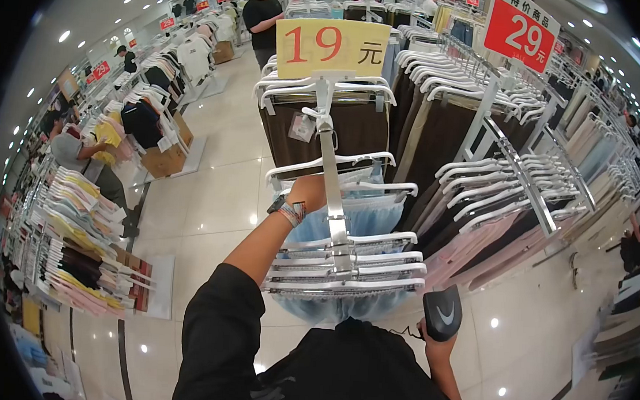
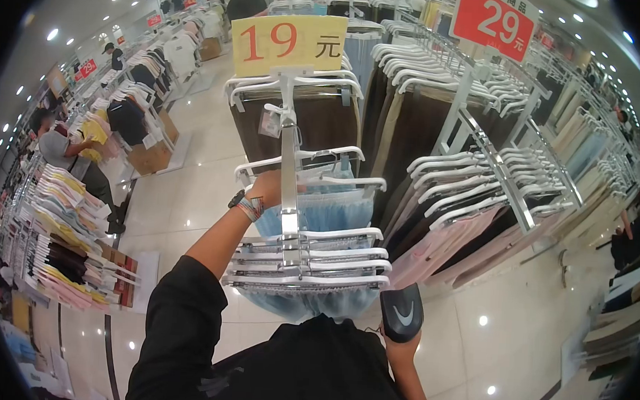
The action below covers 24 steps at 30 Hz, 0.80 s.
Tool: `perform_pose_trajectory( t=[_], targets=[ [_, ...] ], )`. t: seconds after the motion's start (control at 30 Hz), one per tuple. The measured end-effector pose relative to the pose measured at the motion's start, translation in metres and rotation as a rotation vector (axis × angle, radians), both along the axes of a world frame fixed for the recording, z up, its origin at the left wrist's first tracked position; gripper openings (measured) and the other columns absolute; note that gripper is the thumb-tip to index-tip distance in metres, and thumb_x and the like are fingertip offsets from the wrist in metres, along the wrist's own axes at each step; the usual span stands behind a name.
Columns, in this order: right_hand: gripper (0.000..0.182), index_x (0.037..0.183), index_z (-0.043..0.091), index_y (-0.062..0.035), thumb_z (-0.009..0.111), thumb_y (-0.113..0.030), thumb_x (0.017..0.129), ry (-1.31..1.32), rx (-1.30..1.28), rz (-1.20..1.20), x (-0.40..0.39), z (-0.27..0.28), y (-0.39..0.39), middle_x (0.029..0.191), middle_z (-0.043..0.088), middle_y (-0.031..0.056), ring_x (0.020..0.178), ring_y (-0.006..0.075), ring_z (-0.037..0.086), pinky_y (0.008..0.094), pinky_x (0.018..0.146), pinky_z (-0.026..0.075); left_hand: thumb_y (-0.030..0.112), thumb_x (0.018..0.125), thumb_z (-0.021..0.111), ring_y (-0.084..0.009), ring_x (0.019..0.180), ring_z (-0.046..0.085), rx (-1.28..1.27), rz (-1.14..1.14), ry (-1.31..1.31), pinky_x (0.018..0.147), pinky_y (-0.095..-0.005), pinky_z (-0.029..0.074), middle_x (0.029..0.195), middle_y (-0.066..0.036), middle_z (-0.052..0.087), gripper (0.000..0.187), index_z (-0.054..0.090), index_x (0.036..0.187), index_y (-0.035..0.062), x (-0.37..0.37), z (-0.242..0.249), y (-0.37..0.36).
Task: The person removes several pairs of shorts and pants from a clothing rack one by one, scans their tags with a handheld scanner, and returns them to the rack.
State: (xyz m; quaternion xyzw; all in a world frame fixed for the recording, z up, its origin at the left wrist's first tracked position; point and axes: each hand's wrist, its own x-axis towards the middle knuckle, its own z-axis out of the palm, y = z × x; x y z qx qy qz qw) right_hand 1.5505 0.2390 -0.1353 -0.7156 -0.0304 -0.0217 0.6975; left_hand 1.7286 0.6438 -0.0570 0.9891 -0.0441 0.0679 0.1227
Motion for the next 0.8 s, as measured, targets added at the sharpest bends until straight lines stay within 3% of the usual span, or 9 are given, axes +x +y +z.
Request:
perform_pose_trajectory(
  t=[0.17, 0.27, 0.53, 0.67, 0.8],
  targets=[
    [0.040, 0.108, 0.055, 0.0048, 0.072, 0.008, 0.073, 0.016, 0.035, -0.077, -0.032, -0.001, 0.010, 0.085, 0.066, 0.0090, 0.074, 0.0158, 0.065, 0.0282, 0.066, 0.053, 0.051, 0.088, 0.056, -0.0359, 0.093, 0.065, 0.071, -0.018, 0.074, 0.077, -0.0473, 0.051, 0.096, -0.018, 0.068, 0.047, 0.070, 0.096, 0.0066, -0.024, -0.029, 0.048],
    [0.024, 0.103, 0.056, 0.0034, 0.068, 0.002, 0.083, -0.028, -0.012, -0.123, -0.054, -0.005, 0.021, 0.076, 0.062, 0.0054, 0.069, 0.0138, 0.061, 0.0275, 0.064, 0.050, 0.047, 0.088, 0.057, -0.0360, 0.093, 0.064, 0.096, 0.076, 0.158, 0.078, -0.0464, 0.050, 0.096, -0.017, 0.069, 0.043, 0.070, 0.096, 0.0071, -0.061, -0.017, 0.071],
    [0.016, 0.096, 0.058, 0.0014, 0.069, -0.001, 0.084, -0.034, -0.087, -0.098, -0.108, -0.015, 0.037, 0.075, 0.062, 0.0048, 0.067, 0.0127, 0.059, 0.0259, 0.061, 0.048, 0.036, 0.087, 0.062, -0.0349, 0.089, 0.064, -0.153, 0.280, -0.103, 0.077, -0.0429, 0.051, 0.095, -0.013, 0.069, 0.029, 0.070, 0.103, 0.0132, -0.190, -0.002, 0.115],
    [0.009, 0.086, 0.059, -0.0013, 0.067, -0.005, 0.087, 0.067, -0.002, -0.042, -0.128, -0.004, 0.045, 0.074, 0.060, 0.0033, 0.065, 0.0098, 0.056, 0.0232, 0.056, 0.044, 0.025, 0.086, 0.065, -0.0343, 0.083, 0.064, -0.124, 0.360, -0.258, 0.073, -0.0437, 0.049, 0.088, -0.012, 0.069, 0.019, 0.068, 0.100, 0.0122, -0.252, -0.022, 0.134],
    [0.009, 0.086, 0.059, -0.0008, 0.067, -0.003, 0.086, 0.032, -0.034, -0.022, -0.144, 0.002, 0.057, 0.073, 0.060, 0.0035, 0.065, 0.0108, 0.057, 0.0240, 0.058, 0.046, 0.022, 0.085, 0.066, -0.0337, 0.077, 0.063, 0.018, 0.358, -0.380, 0.071, -0.0439, 0.046, 0.080, -0.012, 0.067, 0.016, 0.065, 0.096, 0.0107, -0.299, -0.031, 0.143]
  ],
)
